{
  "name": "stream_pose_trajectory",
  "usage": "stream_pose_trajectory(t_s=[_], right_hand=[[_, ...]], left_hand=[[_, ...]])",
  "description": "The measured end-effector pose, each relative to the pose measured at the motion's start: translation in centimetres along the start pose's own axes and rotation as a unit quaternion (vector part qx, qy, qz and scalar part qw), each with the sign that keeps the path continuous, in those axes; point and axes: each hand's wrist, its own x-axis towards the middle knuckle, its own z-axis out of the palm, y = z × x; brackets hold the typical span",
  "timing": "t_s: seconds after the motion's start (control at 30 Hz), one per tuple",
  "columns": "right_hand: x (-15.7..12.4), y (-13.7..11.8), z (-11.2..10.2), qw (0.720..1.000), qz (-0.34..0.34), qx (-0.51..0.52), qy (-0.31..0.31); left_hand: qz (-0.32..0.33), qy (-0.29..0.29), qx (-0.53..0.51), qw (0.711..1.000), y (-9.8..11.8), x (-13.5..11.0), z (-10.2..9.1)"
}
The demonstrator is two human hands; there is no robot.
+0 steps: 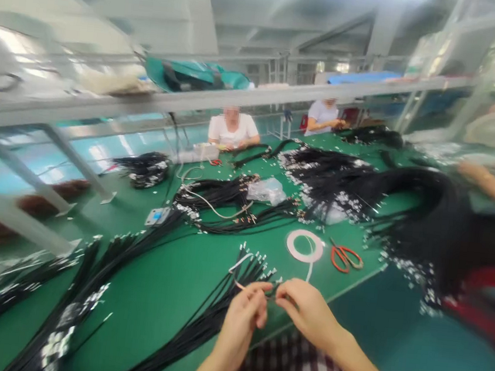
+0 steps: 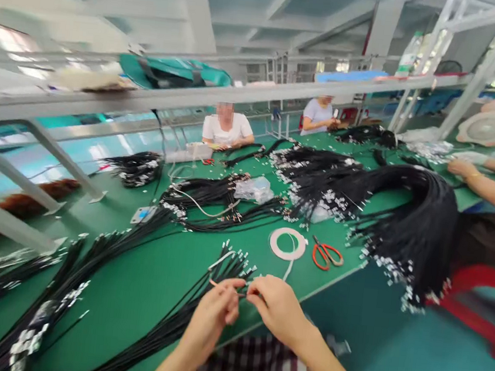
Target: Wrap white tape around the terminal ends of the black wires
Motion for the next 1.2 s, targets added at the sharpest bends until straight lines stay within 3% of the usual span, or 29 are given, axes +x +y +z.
stream_pose_trajectory(t_s=[0.13, 0.2, 0.3, 0.4, 0.47, 0.53, 0.6, 0.63, 0.67, 0.73, 0.8, 0.93, 1.03, 1.1, 1.2], right_hand=[[-1.2, 2.1, -0.8, 0.998, 0.058, -0.002, 0.014], [-1.4, 5.3, -2.4, 0.987, 0.133, -0.034, 0.086], [-1.7, 10.8, -5.4, 0.943, 0.244, -0.100, 0.204], [-1.4, 14.5, -7.6, 0.919, 0.287, -0.121, 0.241], [-0.7, 14.8, -8.0, 0.915, 0.288, -0.120, 0.257], [0.1, 12.7, -7.4, 0.924, 0.262, -0.104, 0.259], [0.9, 8.4, -5.9, 0.947, 0.216, -0.064, 0.228], [1.1, 5.7, -5.0, 0.964, 0.185, -0.019, 0.188], [1.4, 2.9, -4.1, 0.977, 0.161, 0.092, 0.103], [1.8, -2.1, -2.6, 0.955, 0.149, 0.254, -0.035], [2.1, -5.5, -1.9, 0.931, 0.153, 0.326, -0.067], [1.5, -7.7, -2.0, 0.915, 0.151, 0.374, -0.015], [0.5, -8.1, -2.2, 0.917, 0.148, 0.369, -0.038], [0.0, -8.5, -2.3, 0.916, 0.154, 0.364, -0.060], [-0.2, -9.1, -2.6, 0.917, 0.157, 0.355, -0.089]], left_hand=[[0.004, 0.038, 0.008, 0.999, 2.3, -0.7, -0.6], [0.001, 0.045, 0.043, 0.998, 2.6, -1.4, -1.1], [0.008, 0.049, 0.074, 0.996, 2.4, -2.3, -1.3], [0.037, 0.037, 0.115, 0.992, 2.7, -2.9, -0.7], [0.061, 0.018, 0.163, 0.985, 3.2, -3.2, -0.3], [0.090, 0.004, 0.220, 0.971, 3.8, -3.5, 0.2], [0.126, -0.009, 0.280, 0.951, 4.1, -3.9, 0.8], [0.144, -0.023, 0.308, 0.940, 4.1, -4.1, 1.2], [0.161, -0.043, 0.329, 0.929, 4.0, -4.3, 1.6], [0.182, -0.095, 0.349, 0.914, 3.4, -4.7, 2.5], [0.189, -0.136, 0.353, 0.906, 2.7, -5.1, 3.2], [0.176, -0.159, 0.373, 0.897, 1.2, -6.0, 3.6], [0.153, -0.183, 0.370, 0.898, 0.6, -6.9, 3.1], [0.130, -0.190, 0.357, 0.906, 1.0, -7.4, 2.3], [0.102, -0.149, 0.308, 0.934, 3.0, -7.4, 0.5]])
